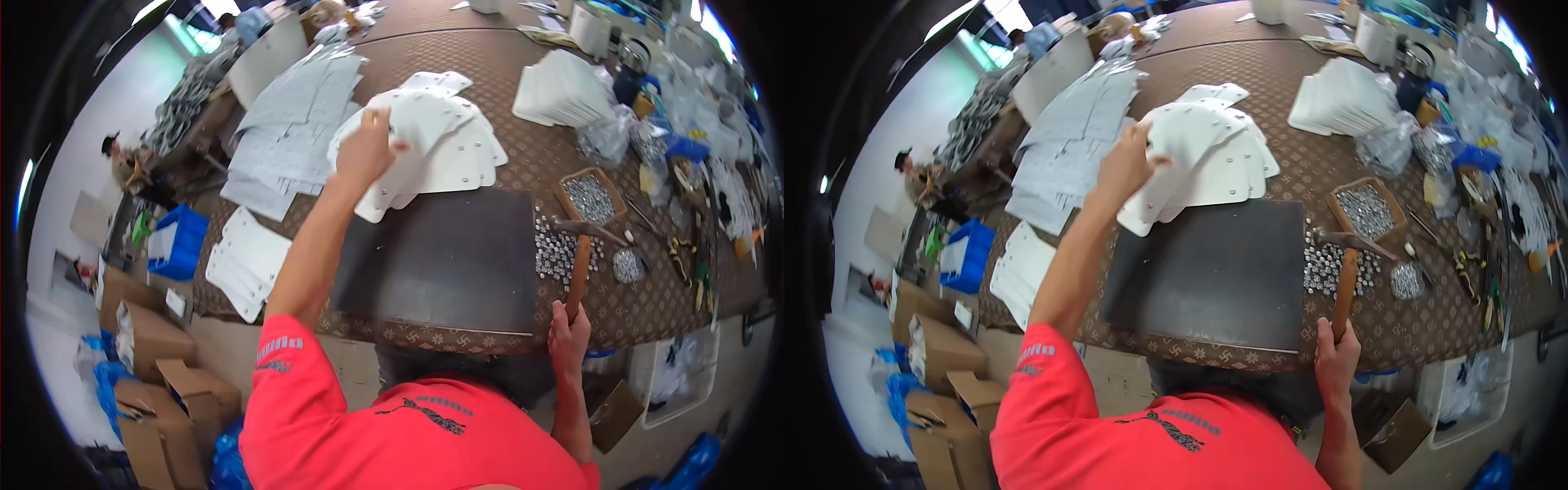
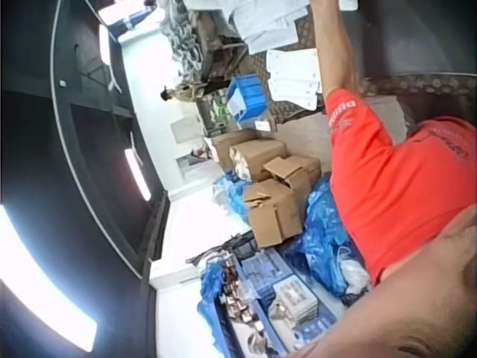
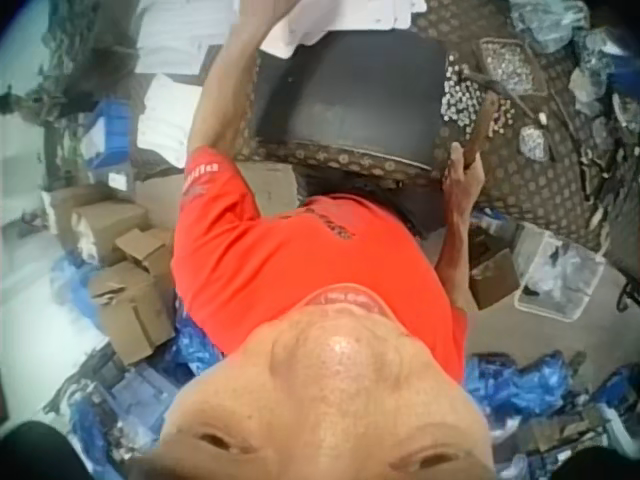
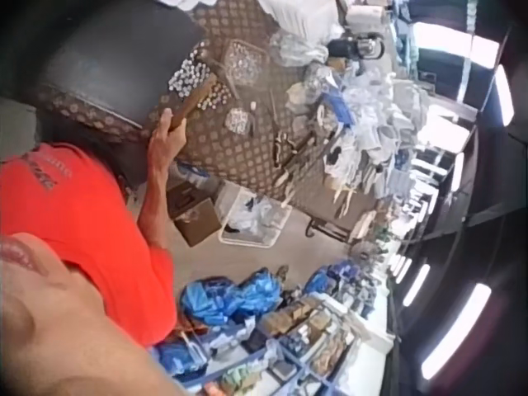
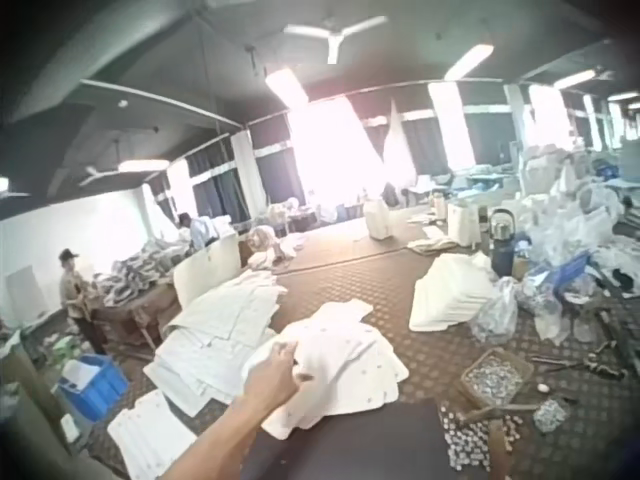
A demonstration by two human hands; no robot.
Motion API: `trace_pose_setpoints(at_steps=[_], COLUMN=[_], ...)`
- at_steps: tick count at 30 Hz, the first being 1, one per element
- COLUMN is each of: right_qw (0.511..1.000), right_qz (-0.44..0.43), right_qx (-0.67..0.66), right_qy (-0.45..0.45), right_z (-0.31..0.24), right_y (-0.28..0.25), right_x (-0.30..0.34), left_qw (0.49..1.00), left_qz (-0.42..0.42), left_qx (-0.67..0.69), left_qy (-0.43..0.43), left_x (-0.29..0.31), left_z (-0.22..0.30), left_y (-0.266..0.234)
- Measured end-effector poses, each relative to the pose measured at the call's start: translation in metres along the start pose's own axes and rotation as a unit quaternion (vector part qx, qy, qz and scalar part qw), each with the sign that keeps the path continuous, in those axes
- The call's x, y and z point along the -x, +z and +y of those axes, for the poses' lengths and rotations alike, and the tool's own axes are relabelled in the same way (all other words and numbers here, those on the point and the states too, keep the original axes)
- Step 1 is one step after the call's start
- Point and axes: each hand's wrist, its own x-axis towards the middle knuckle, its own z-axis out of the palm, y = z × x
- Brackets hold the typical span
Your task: Hammering small metal rivets into material components for bag assembly.
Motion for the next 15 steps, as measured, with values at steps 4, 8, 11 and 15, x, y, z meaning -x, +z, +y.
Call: trace_pose_setpoints(at_steps=[4,8,11,15], right_qw=[1.0,1.0,0.999,0.995], right_qz=[0.018,0.011,0.03,0.055], right_qx=[-0.013,-0.018,0.009,0.065], right_qy=[0.002,0.0,-0.014,-0.047], right_z=[0.005,0.006,0.008,0.007], right_y=[0.0,-0.001,-0.001,0.003], right_x=[0.005,0.003,0.002,0.003], left_qw=[0.978,0.984,0.977,0.95], left_qz=[-0.16,-0.121,-0.106,-0.104], left_qx=[-0.133,-0.131,-0.156,-0.173], left_qy=[0.014,0.009,0.103,0.239], left_x=[0.041,0.05,0.041,0.029], left_z=[0.038,0.022,0.007,-0.015], left_y=[0.021,0.054,0.064,0.071])
